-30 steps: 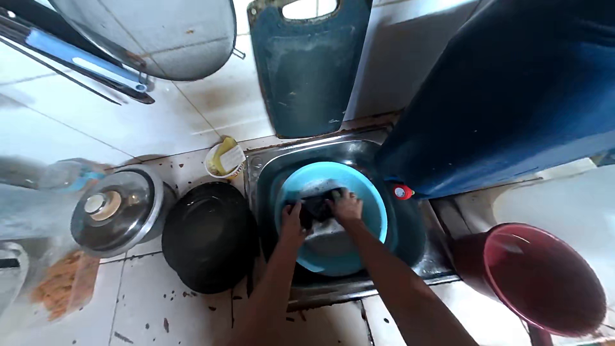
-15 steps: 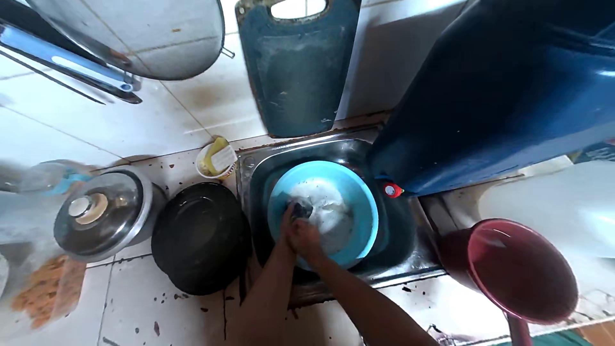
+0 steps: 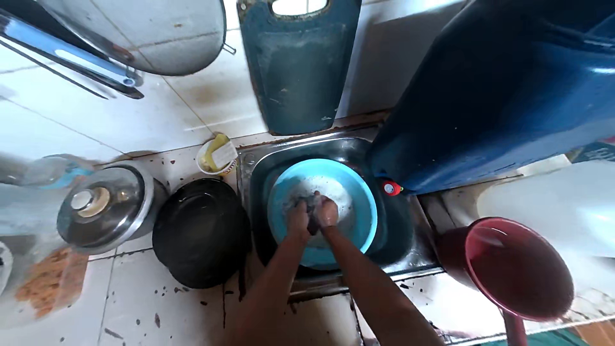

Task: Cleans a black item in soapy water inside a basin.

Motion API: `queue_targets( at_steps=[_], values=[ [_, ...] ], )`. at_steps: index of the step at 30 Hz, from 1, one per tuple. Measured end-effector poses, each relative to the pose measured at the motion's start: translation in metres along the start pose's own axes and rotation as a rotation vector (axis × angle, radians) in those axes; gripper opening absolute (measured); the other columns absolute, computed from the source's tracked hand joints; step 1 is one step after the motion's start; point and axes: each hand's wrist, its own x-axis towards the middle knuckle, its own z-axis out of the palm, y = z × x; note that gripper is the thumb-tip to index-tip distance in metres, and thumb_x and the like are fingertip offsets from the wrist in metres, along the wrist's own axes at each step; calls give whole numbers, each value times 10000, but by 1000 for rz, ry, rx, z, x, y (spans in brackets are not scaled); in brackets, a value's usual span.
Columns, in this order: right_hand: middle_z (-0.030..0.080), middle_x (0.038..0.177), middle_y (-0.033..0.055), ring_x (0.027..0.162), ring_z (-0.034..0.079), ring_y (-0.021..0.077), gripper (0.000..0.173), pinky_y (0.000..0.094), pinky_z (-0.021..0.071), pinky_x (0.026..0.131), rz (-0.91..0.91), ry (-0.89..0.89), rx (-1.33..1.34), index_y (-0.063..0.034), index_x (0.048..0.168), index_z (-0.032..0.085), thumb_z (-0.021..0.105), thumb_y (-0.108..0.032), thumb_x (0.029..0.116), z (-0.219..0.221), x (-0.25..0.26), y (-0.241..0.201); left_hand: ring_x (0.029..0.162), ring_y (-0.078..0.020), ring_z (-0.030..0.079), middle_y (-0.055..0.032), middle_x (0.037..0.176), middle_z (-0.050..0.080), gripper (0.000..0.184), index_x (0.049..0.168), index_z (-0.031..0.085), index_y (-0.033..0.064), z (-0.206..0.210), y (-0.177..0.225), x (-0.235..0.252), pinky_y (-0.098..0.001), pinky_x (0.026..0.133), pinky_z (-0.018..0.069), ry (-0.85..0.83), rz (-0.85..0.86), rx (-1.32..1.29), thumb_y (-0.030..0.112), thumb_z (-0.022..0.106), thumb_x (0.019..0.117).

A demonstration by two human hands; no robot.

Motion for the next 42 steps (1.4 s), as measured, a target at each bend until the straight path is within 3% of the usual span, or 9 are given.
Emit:
queue_targets(
  at_steps=[7, 11, 16, 22, 27, 31, 35, 39, 42],
  values=[
    [721, 827, 244, 785, 733, 393, 371, 548, 576, 708, -610, 176, -33, 86, 855, 728, 522, -182, 1010, 26, -56, 5, 1255, -340, 585, -275, 1377, 576, 445, 1429, 495, -73, -21, -53, 124, -456, 1082, 462, -7, 235, 235, 231, 462, 1106],
    [396, 1581, 265, 1421, 417, 482, 415, 665, 381, 1099, -154, -223, -672, -19, 1383, 613, 487, -268, 1076, -17, 34, 25, 1344, -408, 489, -268, 1545, 398, 525, 1576, 303, 59, -26, -42, 48, -581, 1040, 461, -22, 83, 42, 294, 417, 1120],
    [132, 1705, 215, 1504, 247, 518, 849, 724, 369, 1062, -9, -120, -663, -312, 1640, 262, 711, -216, 926, -6, 64, 58, 1442, -465, 383, -206, 1671, 216, 610, 1655, 89, 234, -33, -48, 32, -677, 1016, 450, -133, -153, 104, 417, 332, 1127],
    [672, 1237, 249, 1172, 651, 321, 303, 448, 493, 1054, -341, -345, 140, 86, 1250, 643, 584, -40, 981, 33, -5, 18, 1054, -188, 602, -158, 1252, 595, 550, 1418, 465, 24, -28, -44, 67, -372, 898, 519, -188, 12, -138, 428, 229, 1129],
    [694, 1125, 237, 1059, 684, 355, 335, 531, 532, 932, -143, -204, 101, 46, 1249, 619, 506, -204, 1057, 11, -48, -2, 1168, -227, 631, -222, 1328, 624, 393, 1368, 550, -89, -29, -55, 82, -383, 1045, 485, -188, 126, 304, 174, 402, 1117],
    [615, 1268, 259, 1101, 632, 318, 487, 484, 512, 952, 98, -243, 498, 13, 1474, 427, 381, -324, 1126, 1, 19, 35, 948, -225, 623, -174, 1111, 636, 351, 1291, 574, -46, -7, -6, 10, -402, 857, 532, -211, 12, 140, 205, 397, 1119],
    [714, 1002, 72, 896, 692, 148, 630, 367, 594, 792, 41, -484, 1055, -73, 1289, 564, 131, -495, 1110, -5, 30, 41, 870, -136, 667, -69, 983, 676, 257, 1204, 586, 8, -30, 22, -6, -333, 791, 578, -410, 180, 5, 107, 386, 1076],
    [677, 1133, 140, 970, 672, 156, 300, 341, 581, 861, -103, -253, 1037, 54, 1331, 549, 487, -65, 1062, -6, -3, -1, 1197, -334, 592, -181, 1333, 597, 517, 1419, 509, 57, -53, 27, 31, -569, 956, 506, -275, 13, -58, 435, 343, 1106],
    [659, 1155, 200, 1075, 622, 185, 223, 322, 526, 943, -398, -99, 751, 98, 1081, 699, 701, 7, 878, 12, -47, -23, 731, -110, 612, -52, 854, 610, 411, 1121, 550, 27, -37, 4, 60, -290, 682, 547, -188, 140, -166, 367, 318, 1127]
  ],
)
